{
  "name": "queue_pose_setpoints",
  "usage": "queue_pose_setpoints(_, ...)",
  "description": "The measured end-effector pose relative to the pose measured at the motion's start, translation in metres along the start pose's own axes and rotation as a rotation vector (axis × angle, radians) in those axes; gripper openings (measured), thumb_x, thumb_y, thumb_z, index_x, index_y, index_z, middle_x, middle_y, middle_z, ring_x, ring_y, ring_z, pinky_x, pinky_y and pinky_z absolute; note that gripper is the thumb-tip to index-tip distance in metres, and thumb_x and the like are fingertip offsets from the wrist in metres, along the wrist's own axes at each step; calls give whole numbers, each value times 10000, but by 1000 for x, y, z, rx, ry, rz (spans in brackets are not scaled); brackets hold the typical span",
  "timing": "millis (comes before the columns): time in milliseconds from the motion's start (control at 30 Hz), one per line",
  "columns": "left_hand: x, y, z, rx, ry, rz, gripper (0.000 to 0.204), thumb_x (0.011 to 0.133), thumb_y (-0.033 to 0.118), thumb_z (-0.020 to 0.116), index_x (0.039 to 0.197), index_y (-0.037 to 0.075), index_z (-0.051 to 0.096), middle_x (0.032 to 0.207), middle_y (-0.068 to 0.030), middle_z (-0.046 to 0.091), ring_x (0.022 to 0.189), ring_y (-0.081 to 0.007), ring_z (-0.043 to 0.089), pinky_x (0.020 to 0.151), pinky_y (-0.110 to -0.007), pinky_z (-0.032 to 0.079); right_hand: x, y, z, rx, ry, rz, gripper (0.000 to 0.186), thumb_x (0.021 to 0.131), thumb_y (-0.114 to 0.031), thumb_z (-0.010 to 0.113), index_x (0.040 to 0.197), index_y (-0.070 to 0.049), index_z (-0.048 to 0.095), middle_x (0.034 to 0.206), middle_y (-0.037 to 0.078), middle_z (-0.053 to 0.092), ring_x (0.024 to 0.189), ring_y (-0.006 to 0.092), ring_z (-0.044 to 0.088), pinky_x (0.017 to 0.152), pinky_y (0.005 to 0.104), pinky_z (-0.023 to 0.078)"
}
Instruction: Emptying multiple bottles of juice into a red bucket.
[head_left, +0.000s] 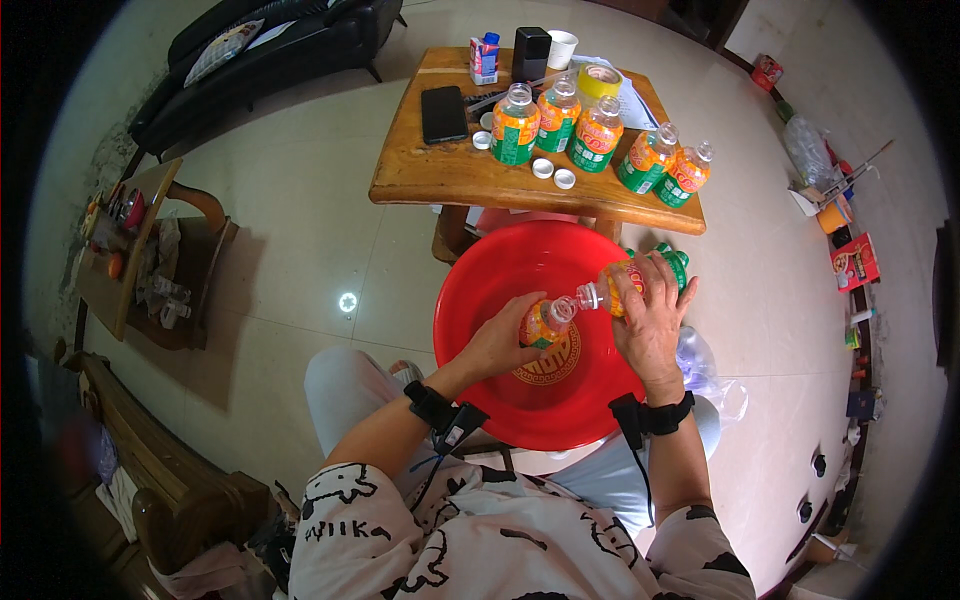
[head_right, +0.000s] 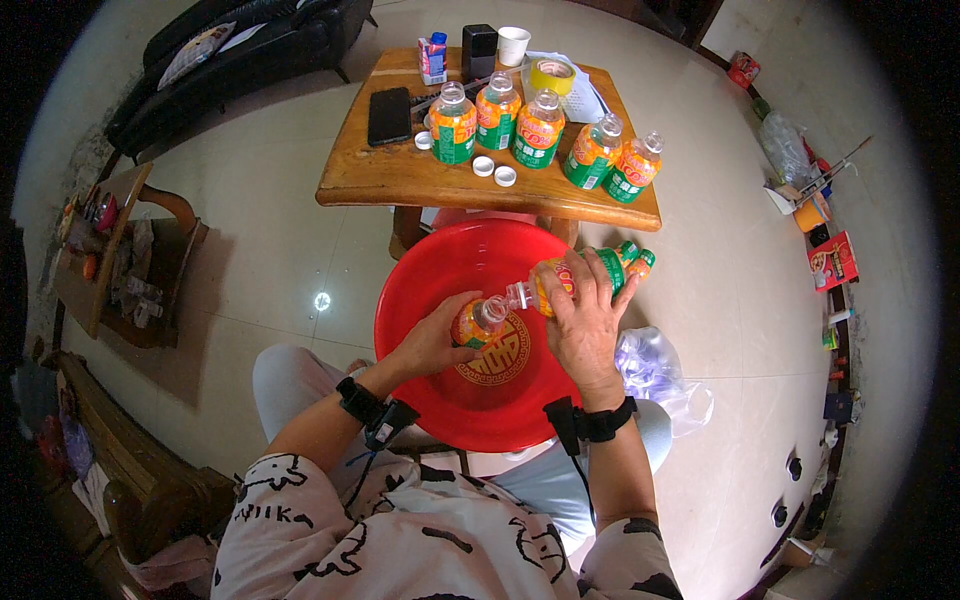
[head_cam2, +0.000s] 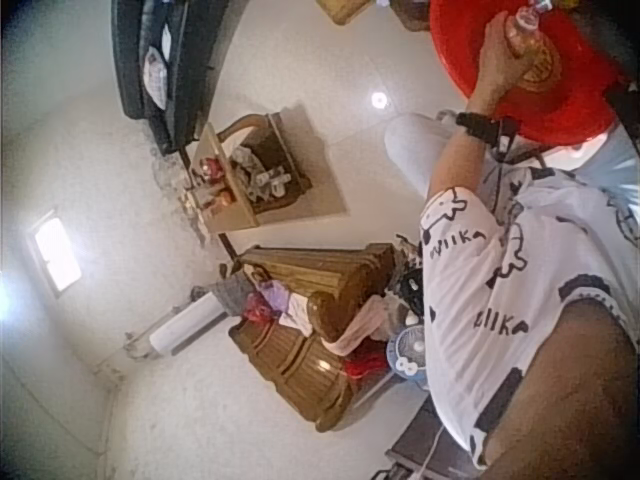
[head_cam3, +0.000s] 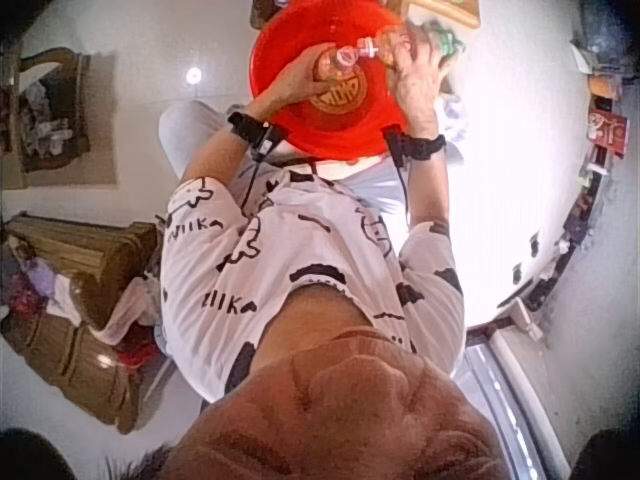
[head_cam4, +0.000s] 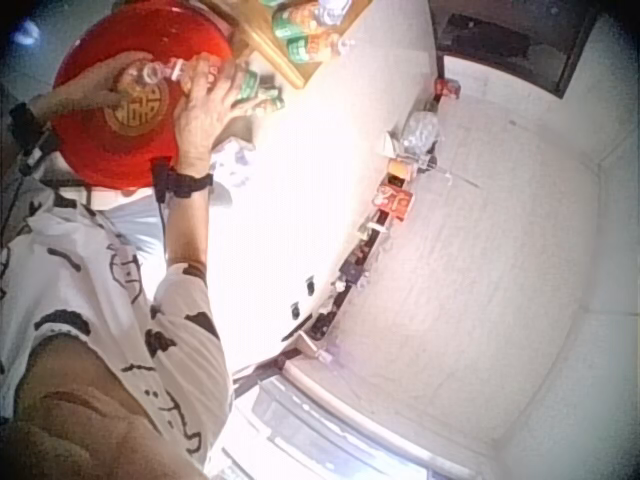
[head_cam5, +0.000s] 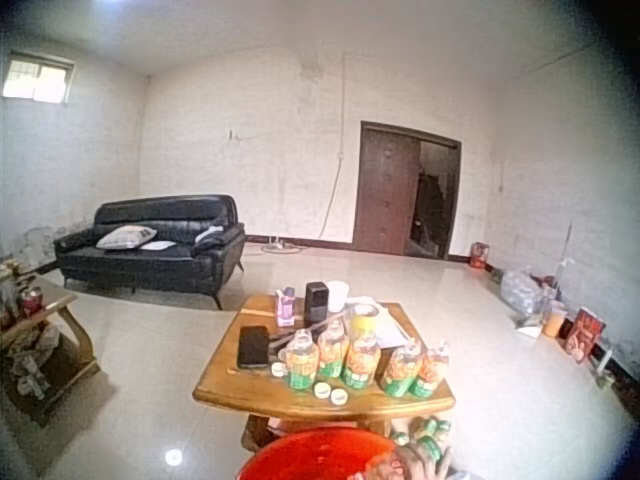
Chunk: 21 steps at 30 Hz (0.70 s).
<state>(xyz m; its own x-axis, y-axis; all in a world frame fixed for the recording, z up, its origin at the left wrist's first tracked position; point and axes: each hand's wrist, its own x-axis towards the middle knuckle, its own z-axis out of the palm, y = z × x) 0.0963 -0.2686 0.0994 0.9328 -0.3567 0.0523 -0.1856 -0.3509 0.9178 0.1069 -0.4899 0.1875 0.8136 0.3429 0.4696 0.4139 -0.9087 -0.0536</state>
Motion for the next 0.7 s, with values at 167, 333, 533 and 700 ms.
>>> queue_pose_setpoints(167,1,-1,1,-5,0,2,838,665,102,799,1374,94,353,1361,-153,428,1232,-328,470,1006,-387,424,-1,2,2,-7,-1,-2,711,612,-29,722,1256,-265,533,1305,53,443,1294,274,370,1084,654,99)
queue_pose_setpoints(333,0,1,0,7,0,-13,841,664,105,803,1374,95,353,1355,-151,434,1228,-329,475,1003,-388,428,0,0,0,4,-7,-1,700,624,-36,723,1257,-269,536,1302,55,447,1296,273,368,1075,664,103)
queue_pose_setpoints(533,0,4,-2,-22,-34,-52,843,681,89,798,1390,102,341,1384,-143,412,1270,-290,444,1046,-370,393,0,1,3,-20,13,-12,673,641,-39,712,1251,-270,544,1306,54,445,1298,274,369,1071,671,97)
queue_pose_setpoints(700,0,2,-1,-15,-30,-41,845,683,89,798,1391,100,337,1382,-145,412,1267,-291,445,1045,-372,394,0,0,2,-18,11,-14,659,649,-35,703,1244,-270,548,1307,54,446,1291,276,379,1065,679,101)
